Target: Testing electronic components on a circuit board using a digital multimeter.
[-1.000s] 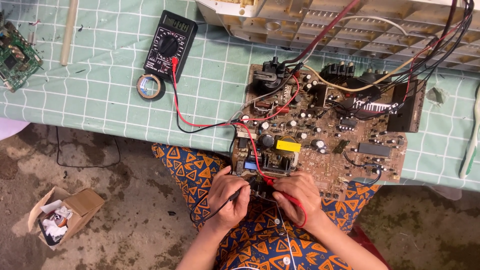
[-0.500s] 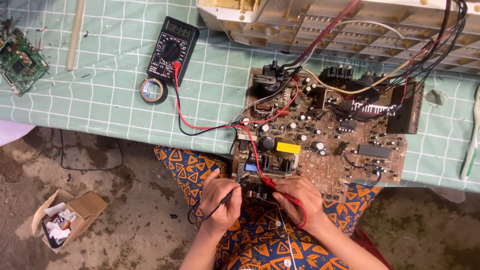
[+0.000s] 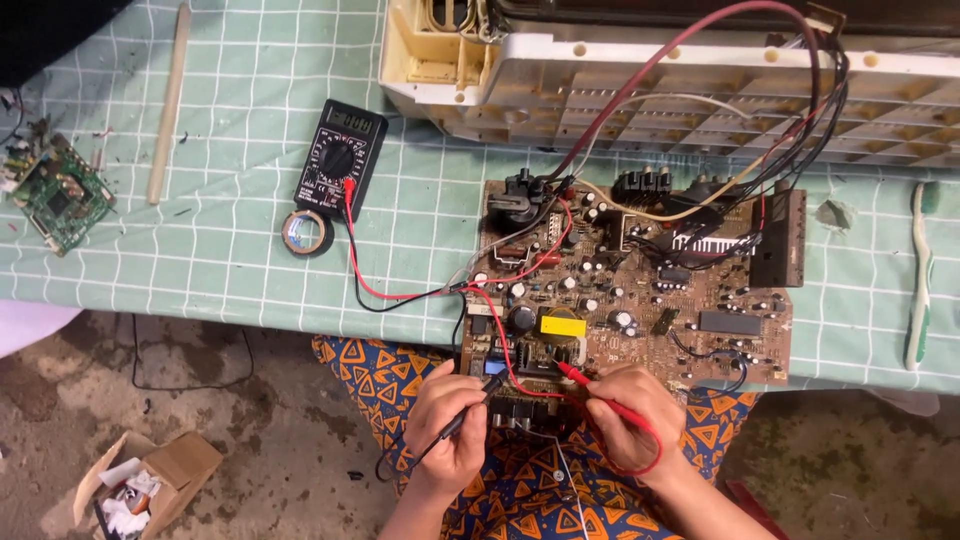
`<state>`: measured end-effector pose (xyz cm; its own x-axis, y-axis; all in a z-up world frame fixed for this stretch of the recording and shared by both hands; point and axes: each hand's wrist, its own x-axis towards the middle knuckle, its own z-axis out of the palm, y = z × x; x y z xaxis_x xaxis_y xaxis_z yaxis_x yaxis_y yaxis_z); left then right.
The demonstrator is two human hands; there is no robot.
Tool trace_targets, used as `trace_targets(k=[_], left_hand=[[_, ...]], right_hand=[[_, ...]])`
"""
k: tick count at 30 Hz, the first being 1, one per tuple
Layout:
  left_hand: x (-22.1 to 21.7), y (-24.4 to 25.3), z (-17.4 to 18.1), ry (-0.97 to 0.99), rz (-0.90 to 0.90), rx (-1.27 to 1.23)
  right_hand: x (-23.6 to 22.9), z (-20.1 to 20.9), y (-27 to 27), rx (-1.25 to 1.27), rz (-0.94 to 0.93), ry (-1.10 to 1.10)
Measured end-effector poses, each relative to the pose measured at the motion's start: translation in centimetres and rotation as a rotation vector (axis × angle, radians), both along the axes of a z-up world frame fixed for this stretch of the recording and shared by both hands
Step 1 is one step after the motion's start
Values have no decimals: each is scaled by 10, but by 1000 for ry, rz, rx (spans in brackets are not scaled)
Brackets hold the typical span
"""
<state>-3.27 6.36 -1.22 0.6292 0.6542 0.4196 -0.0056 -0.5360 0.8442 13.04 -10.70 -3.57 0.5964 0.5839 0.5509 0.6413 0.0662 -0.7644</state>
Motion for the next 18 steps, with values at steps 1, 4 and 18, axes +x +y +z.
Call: trace_targets(k=[1,4,18], left_hand=[[5,3,3,-2,-4,2],[14,6,7,-24,14,41],[13,-4,-10,-113,23,-97]], right_hand=[[0,-7,-2,2,-4,-2],[-2,-26,-7,19,9,77],[9,-14,3,-46,54,14]])
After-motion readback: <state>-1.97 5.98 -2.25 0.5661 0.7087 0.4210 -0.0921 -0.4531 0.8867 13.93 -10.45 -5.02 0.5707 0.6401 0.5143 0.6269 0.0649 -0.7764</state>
